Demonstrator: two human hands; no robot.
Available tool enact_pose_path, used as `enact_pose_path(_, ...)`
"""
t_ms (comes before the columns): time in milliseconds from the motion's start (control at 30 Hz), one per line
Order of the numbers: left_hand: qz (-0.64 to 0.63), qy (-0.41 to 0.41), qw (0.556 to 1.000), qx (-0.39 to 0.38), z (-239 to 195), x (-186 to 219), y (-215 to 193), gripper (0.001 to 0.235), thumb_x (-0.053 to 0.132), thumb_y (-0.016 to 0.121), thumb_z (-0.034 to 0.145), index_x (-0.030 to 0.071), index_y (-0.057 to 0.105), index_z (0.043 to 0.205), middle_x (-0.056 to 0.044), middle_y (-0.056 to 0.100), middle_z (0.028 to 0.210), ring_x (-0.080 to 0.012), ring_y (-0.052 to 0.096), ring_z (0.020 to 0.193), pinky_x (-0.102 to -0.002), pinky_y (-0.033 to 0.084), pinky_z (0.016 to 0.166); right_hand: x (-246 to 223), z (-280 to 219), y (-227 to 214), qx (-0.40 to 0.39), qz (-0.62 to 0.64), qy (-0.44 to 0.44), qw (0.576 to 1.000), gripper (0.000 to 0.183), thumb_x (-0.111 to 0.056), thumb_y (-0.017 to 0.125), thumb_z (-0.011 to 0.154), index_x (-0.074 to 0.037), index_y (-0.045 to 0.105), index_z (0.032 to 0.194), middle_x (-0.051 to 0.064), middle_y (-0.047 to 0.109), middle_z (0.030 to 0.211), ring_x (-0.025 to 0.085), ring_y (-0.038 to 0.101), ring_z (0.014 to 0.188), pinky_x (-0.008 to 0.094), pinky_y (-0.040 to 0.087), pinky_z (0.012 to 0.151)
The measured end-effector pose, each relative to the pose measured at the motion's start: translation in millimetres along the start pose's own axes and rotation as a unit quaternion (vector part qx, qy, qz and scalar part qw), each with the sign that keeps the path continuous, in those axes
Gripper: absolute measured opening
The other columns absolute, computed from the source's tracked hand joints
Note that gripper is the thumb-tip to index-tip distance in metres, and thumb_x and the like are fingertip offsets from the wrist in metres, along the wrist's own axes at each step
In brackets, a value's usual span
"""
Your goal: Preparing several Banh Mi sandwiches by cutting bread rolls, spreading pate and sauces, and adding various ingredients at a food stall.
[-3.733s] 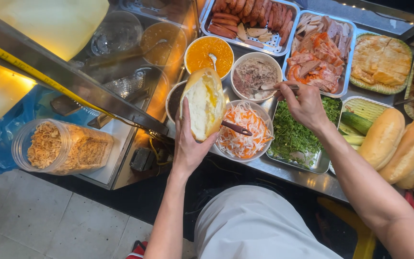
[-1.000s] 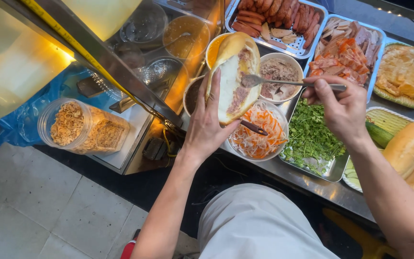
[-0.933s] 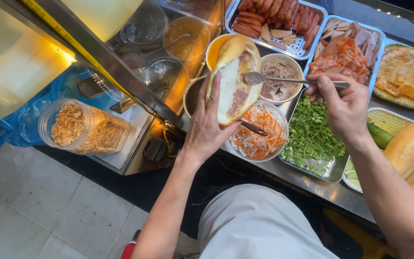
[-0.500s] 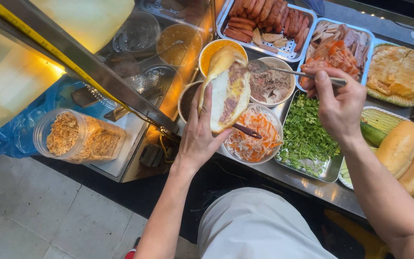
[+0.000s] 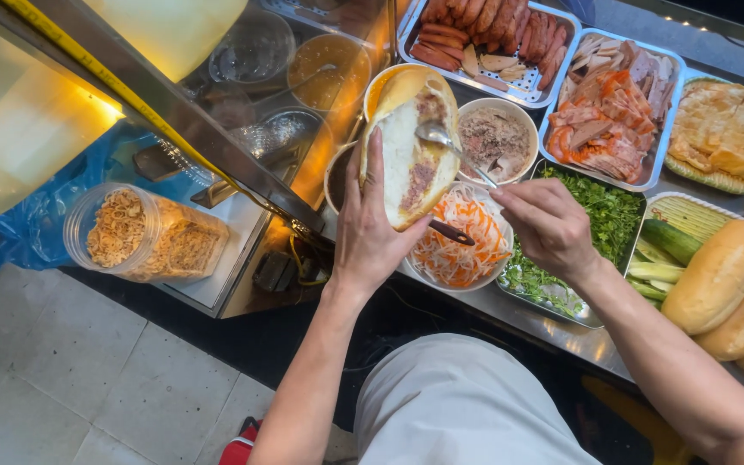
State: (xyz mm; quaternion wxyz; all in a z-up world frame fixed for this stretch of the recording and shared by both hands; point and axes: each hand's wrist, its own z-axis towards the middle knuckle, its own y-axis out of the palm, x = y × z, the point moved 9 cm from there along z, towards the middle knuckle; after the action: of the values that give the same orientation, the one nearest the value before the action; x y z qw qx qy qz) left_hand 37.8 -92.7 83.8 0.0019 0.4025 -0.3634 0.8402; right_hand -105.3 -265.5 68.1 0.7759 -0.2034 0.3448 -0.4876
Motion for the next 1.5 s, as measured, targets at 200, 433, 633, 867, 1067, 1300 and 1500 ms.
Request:
enact_pose_path(200, 0.046, -0.016, 0.997, 0.053, 2, 0, -13, 0.13, 0.021, 0.096, 0.069, 0.007, 0.008, 0.163, -0.027, 0.033, 0.158, -0.0462, 0.042, 0.143, -0.052, 0.041, 0.119, -19, -19, 5, -0.037, 0.05, -0.002, 0.998, 0.037, 0.004, 0.078, 0.084, -0.005, 0.073, 0.12, 0.01, 0.073, 0.109, 0.027, 0.068, 0.1, 0.037, 0.057, 0.085)
enact_pose_path(433, 0.011, -0.058, 0.997, 0.057, 0, -6, -20, 0.131, 0.019, 0.096, 0.068, 0.007, 0.007, 0.164, -0.03, 0.032, 0.157, -0.0456, 0.044, 0.143, -0.05, 0.046, 0.117, -22, -17, -20, -0.071, 0.048, -0.03, 0.996, 0.039, -0.001, 0.081, 0.08, -0.006, 0.074, 0.118, 0.009, 0.073, 0.108, 0.028, 0.065, 0.099, 0.04, 0.055, 0.085)
enact_pose_path(633, 0.038, -0.034, 0.997, 0.055, -6, -7, -15, 0.129, 0.02, 0.095, 0.07, 0.008, 0.008, 0.164, -0.03, 0.031, 0.158, -0.0457, 0.043, 0.145, -0.049, 0.047, 0.118, 1, -9, -49, -0.023, 0.166, 0.013, 0.986, 0.021, -0.002, 0.068, 0.096, -0.007, 0.072, 0.117, 0.01, 0.075, 0.106, 0.022, 0.072, 0.1, 0.031, 0.056, 0.089)
enact_pose_path(867, 0.046, 0.029, 0.998, 0.021, -15, 19, 9, 0.122, 0.024, 0.094, 0.077, 0.01, 0.01, 0.165, -0.029, 0.029, 0.161, -0.0448, 0.046, 0.145, -0.045, 0.05, 0.115, 61, 7, -28, -0.07, 0.261, 0.325, 0.906, 0.022, -0.009, 0.058, 0.108, 0.002, 0.073, 0.119, 0.009, 0.075, 0.094, 0.011, 0.068, 0.086, 0.023, 0.055, 0.076)
enact_pose_path(1067, 0.034, 0.021, 0.999, 0.006, -25, 24, 27, 0.121, 0.023, 0.093, 0.077, 0.011, 0.011, 0.165, -0.028, 0.029, 0.162, -0.0439, 0.045, 0.146, -0.044, 0.05, 0.116, 90, 8, -44, 0.015, 0.309, 0.352, 0.883, 0.022, -0.011, 0.058, 0.114, 0.005, 0.07, 0.122, 0.008, 0.073, 0.098, 0.009, 0.066, 0.086, 0.023, 0.055, 0.079)
enact_pose_path(1300, 0.094, 0.018, 0.995, 0.023, -37, 20, 38, 0.12, 0.021, 0.093, 0.076, 0.011, 0.013, 0.165, -0.028, 0.029, 0.162, -0.0455, 0.043, 0.147, -0.046, 0.046, 0.12, 120, -20, -54, 0.045, 0.26, 0.39, 0.882, 0.023, -0.012, 0.059, 0.116, 0.006, 0.072, 0.12, 0.009, 0.072, 0.098, 0.011, 0.066, 0.085, 0.024, 0.054, 0.076)
enact_pose_path(1500, 0.005, -0.04, 0.999, 0.035, -41, 13, 31, 0.127, 0.024, 0.096, 0.073, 0.008, 0.009, 0.164, -0.031, 0.029, 0.16, -0.0466, 0.04, 0.147, -0.047, 0.043, 0.12, 142, -51, -19, 0.062, 0.094, 0.34, 0.934, 0.02, -0.012, 0.061, 0.113, -0.002, 0.074, 0.125, 0.009, 0.075, 0.101, 0.014, 0.067, 0.085, 0.027, 0.053, 0.074)
